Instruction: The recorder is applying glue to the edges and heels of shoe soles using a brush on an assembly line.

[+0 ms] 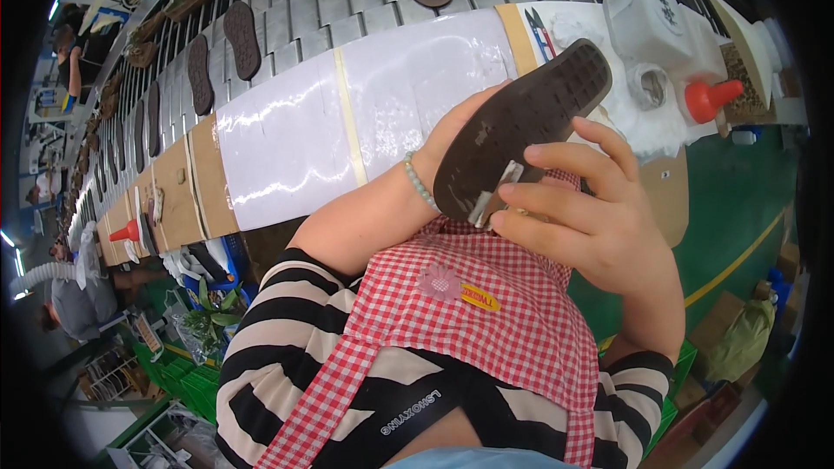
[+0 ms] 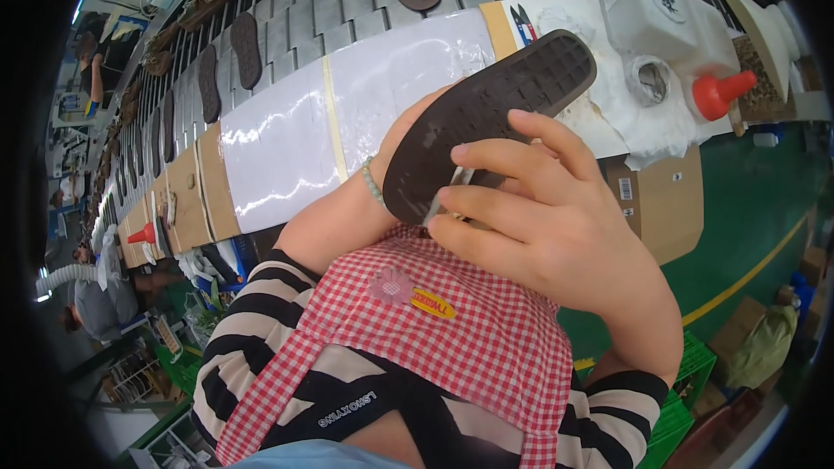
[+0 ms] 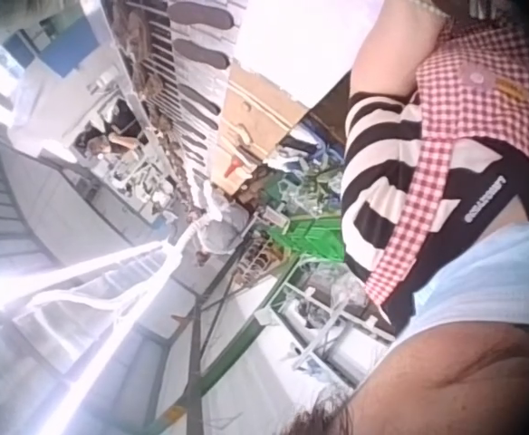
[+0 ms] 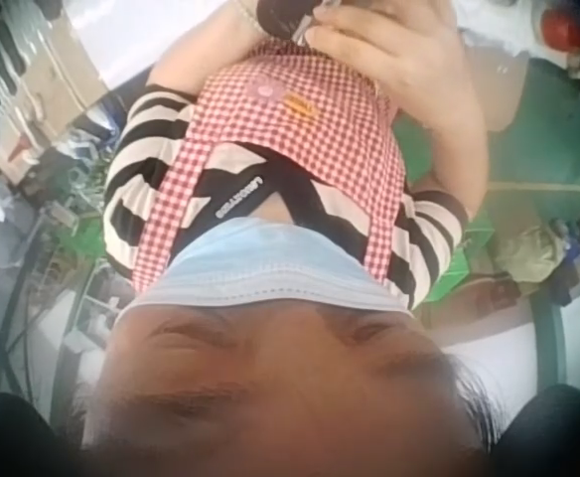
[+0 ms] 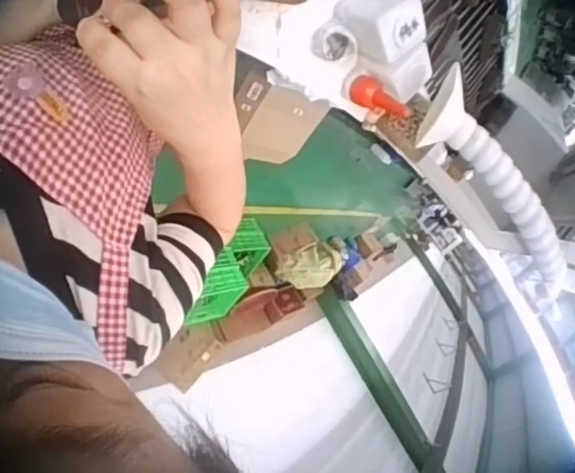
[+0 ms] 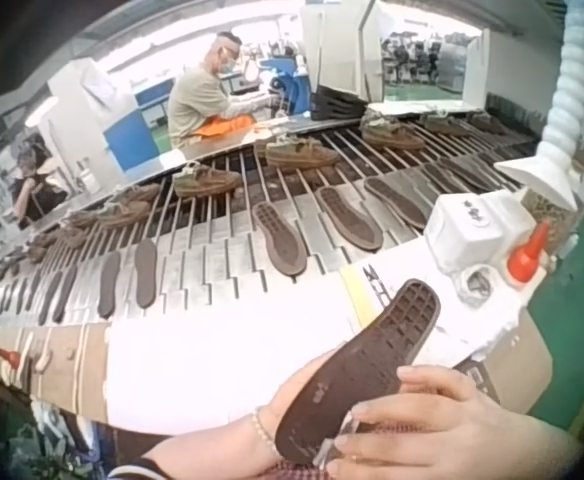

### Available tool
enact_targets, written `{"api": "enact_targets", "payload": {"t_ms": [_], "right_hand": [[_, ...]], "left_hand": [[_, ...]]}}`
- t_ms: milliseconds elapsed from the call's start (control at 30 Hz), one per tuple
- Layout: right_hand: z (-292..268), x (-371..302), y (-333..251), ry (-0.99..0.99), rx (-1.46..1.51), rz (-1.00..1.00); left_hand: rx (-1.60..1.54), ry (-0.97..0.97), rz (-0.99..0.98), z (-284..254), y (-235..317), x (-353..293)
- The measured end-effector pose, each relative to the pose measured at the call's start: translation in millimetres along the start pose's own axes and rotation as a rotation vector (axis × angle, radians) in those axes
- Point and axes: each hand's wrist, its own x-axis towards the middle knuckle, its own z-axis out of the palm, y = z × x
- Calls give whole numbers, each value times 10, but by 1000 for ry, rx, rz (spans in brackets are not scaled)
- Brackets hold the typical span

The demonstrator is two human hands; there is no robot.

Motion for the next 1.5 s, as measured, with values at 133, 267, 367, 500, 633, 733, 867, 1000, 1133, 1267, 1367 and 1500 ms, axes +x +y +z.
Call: {"api": "enact_targets", "payload": {"t_ms": [133,267,367,500,633,733,867,1000,1133,1267,1367,1500], "right_hand": [[-122,-75,-22,40,-137,90],[16,-149,-100,227,-31,276],[164,-218,-120,227,126,362],[303,-258,-129,232,248,467],[267,-250,-67,356,-2,438],[236,-256,-55,269,96,356],[230,-263,12,352,-42,381],[152,-257,14,331,-60,376],[143,-255,81,413,-161,367],[95,-256,105,432,-162,353],[66,-281,94,313,-130,360],[50,-249,226,471,-264,392]], "left_hand": [[27,1,23,32,31,-11],[316,-22,191,166,22,9],[144,-43,211,174,39,38],[53,-14,217,213,55,44],[13,-4,197,226,49,35],[33,-26,189,218,23,35],[-20,-101,129,160,48,24],[-51,-55,113,229,16,-5],[-93,-141,81,143,21,-12],[28,11,154,290,-48,-18],[41,-28,99,218,-28,-18],[189,-38,159,187,-73,-40]]}}
